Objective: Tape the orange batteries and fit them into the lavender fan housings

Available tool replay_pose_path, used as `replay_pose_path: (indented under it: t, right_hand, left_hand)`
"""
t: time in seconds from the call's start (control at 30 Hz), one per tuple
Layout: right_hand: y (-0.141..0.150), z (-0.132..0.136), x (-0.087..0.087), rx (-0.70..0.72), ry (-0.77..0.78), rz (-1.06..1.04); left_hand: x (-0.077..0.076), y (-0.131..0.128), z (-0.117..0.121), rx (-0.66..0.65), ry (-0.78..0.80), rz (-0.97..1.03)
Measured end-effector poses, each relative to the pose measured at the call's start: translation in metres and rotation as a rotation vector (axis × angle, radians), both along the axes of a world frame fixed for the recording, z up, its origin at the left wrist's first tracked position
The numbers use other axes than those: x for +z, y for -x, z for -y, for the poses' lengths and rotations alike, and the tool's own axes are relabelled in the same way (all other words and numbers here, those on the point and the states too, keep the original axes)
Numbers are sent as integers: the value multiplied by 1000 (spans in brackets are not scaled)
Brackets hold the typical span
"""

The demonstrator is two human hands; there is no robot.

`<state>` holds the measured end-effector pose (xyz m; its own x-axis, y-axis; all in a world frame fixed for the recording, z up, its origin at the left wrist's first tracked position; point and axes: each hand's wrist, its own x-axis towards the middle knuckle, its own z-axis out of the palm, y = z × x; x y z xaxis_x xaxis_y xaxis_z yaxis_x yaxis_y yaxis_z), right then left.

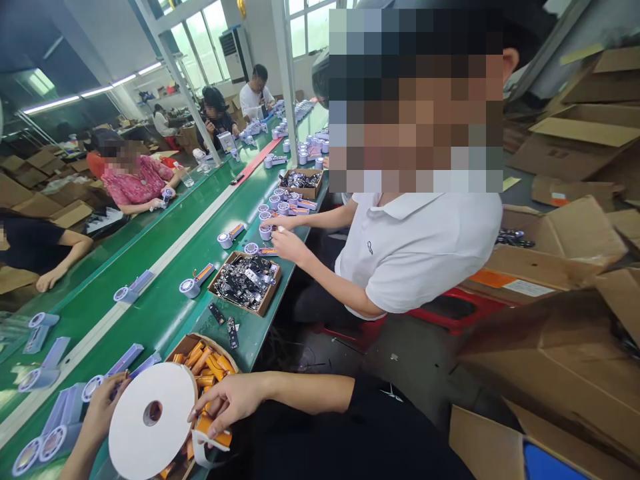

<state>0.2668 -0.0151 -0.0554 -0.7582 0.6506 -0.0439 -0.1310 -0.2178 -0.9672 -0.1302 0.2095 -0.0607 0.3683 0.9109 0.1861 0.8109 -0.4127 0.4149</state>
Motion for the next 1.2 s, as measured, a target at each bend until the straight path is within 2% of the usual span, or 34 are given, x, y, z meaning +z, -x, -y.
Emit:
replay_pose_path:
  t: [0.2, 0.37, 0.53, 0.6, 0.67, 0.77, 0.8, 0.87, 0.93, 0.97, 1.03, 1.07, 1.13, 1.2]
  right_hand:
    - [-2, -3, -14, -7, 92, -33]
    - [-5, -1, -25, -18, 128, -48]
    - [-6, -1, -32, -71, 196, -138]
    - [-4, -5, -35, -89, 229, -185]
    - [-3, -8, -35, -68, 248, -223]
    - [-9, -1, -24, -18, 225, -258]
    - [-14, 3, -17, -25, 207, -272]
    - [-27, 6, 1, -104, 160, -306]
    - [-41, -12, 21, -296, 94, -332]
    - [-45, -30, 29, -420, 42, -331]
    - [-43, -80, 42, -649, -87, -258]
    - [-38, -108, 46, -718, -166, -188]
    - [-23, -160, 50, -769, -328, 44]
    - [-8, -198, 50, -707, -479, 389]
  left_hand:
    - [0, -22, 3, -20, -22, -105]
    - [1, -29, 4, -31, -16, -68]
    - [4, -40, 12, 92, 27, -52]
    - [11, -48, 18, 155, 56, -61]
    - [24, -60, 25, 193, 48, -66]
    - [52, -89, 36, 104, -39, -118]
    - [61, -101, 37, 18, -31, -180]
    - [71, -126, 30, -13, 22, -207]
    - [68, -146, 10, -30, 97, -229]
    - [61, -152, -4, -48, 138, -236]
    - [44, -158, -31, -82, 205, -242]
    - [35, -161, -43, -99, 231, -242]
    - [19, -165, -57, -125, 261, -241]
    - [9, -169, -63, -152, 272, -237]
